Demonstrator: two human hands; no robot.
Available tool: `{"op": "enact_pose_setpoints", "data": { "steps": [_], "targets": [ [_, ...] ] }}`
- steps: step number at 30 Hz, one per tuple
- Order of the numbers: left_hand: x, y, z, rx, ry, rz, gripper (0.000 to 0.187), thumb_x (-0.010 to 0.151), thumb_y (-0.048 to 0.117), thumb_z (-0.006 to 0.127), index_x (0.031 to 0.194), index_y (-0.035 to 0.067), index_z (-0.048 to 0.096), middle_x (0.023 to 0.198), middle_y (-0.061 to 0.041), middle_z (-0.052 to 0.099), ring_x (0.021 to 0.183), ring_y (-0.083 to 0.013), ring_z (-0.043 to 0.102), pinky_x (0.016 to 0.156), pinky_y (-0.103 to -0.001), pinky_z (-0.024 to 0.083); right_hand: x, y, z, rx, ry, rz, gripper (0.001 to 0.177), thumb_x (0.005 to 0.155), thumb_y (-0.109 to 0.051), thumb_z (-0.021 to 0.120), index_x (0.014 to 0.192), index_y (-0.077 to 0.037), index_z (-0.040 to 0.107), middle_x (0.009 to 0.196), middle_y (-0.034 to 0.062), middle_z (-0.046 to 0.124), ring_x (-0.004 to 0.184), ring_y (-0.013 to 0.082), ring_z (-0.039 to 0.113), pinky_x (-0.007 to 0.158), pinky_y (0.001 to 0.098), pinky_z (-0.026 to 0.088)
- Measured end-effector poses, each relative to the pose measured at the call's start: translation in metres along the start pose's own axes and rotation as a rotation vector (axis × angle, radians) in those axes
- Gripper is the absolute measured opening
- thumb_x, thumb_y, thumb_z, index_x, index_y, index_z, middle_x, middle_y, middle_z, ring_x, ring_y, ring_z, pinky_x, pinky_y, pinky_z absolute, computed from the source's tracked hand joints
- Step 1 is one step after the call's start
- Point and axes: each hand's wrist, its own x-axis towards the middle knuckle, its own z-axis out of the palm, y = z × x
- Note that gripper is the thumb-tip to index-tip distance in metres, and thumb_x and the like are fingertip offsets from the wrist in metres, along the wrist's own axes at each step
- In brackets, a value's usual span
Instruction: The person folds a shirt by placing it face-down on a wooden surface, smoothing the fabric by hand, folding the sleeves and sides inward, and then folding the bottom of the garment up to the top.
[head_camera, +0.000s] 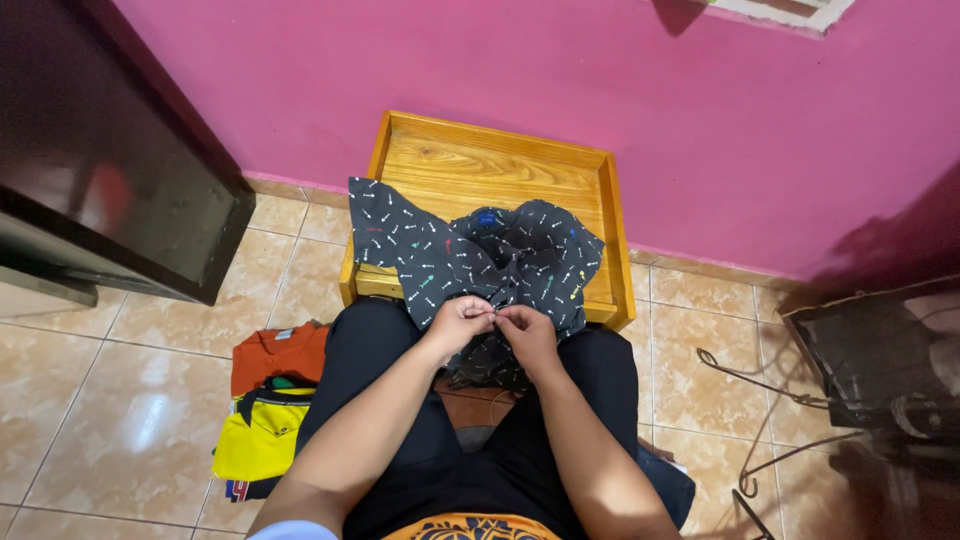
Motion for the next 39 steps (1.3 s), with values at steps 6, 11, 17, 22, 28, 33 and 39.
{"op": "enact_pose_setpoints", "data": {
  "steps": [6,11,17,22,28,33,39],
  "targets": [
    [0.000,0.003,0.001,0.020,-0.032,-0.019,0.017,0.088,0.001,0.072,0.106,-0.001,0.073,0.098,-0.019,0.075,0.084,-0.0231,0.075,0.079,-0.035,0.065,0.001,0.006,-0.001,-0.031,0.013,-0.076,0.009,0.081,-0.011,0.082,0.090,-0.014,0.082,0.067,-0.0016,0.071,0.063,0.0063,0.059,0.060,0.0230,0.051],
    [-0.005,0.003,0.003,0.087,-0.029,0.000,0.021,0.086,0.009,0.079,0.105,0.002,0.073,0.097,-0.014,0.076,0.085,-0.0190,0.074,0.079,-0.032,0.064,0.006,0.022,0.000,-0.164,0.034,-0.215,0.005,0.080,-0.014,0.085,0.085,-0.015,0.082,0.065,0.0021,0.072,0.060,0.0126,0.065,0.059,0.0274,0.054],
    [-0.009,0.009,0.004,0.115,0.019,-0.005,0.021,0.086,0.013,0.080,0.103,0.002,0.074,0.094,-0.009,0.078,0.084,-0.0137,0.072,0.077,-0.027,0.061,0.006,0.022,-0.002,-0.265,0.019,-0.401,0.003,0.081,-0.015,0.081,0.082,-0.017,0.080,0.065,0.0038,0.069,0.061,0.0206,0.068,0.059,0.0325,0.054],
    [-0.007,0.008,0.004,0.075,0.045,-0.022,0.018,0.088,0.009,0.078,0.104,0.002,0.074,0.097,-0.010,0.078,0.085,-0.0154,0.074,0.077,-0.027,0.062,0.005,0.014,-0.001,-0.273,0.022,-0.400,0.006,0.081,-0.011,0.080,0.083,-0.017,0.079,0.067,0.0023,0.070,0.063,0.0196,0.068,0.061,0.0311,0.055],
    [0.007,-0.010,-0.004,-0.057,0.095,0.001,0.017,0.091,0.006,0.074,0.106,-0.003,0.072,0.096,-0.014,0.077,0.086,-0.0213,0.076,0.080,-0.034,0.063,0.010,0.022,0.002,-0.196,-0.006,-0.403,0.019,0.082,-0.003,0.077,0.095,-0.016,0.082,0.079,0.0062,0.074,0.072,0.0216,0.073,0.066,0.0325,0.057],
    [0.008,-0.007,-0.001,-0.108,0.088,0.019,0.015,0.094,0.006,0.072,0.106,-0.002,0.071,0.097,-0.014,0.076,0.087,-0.0227,0.075,0.084,-0.037,0.063,0.012,0.027,0.000,-0.154,0.020,-0.379,0.018,0.083,-0.007,0.080,0.101,-0.013,0.080,0.082,0.0077,0.074,0.074,0.0221,0.072,0.065,0.0334,0.057],
    [-0.003,0.006,0.006,-0.176,0.075,0.022,0.018,0.094,0.006,0.074,0.109,-0.002,0.070,0.096,-0.011,0.075,0.087,-0.0213,0.075,0.086,-0.037,0.063,0.003,0.016,-0.004,-0.150,0.046,-0.401,0.017,0.085,-0.007,0.080,0.101,-0.013,0.080,0.083,0.0054,0.074,0.073,0.0184,0.071,0.063,0.0302,0.057]
  ]
}}
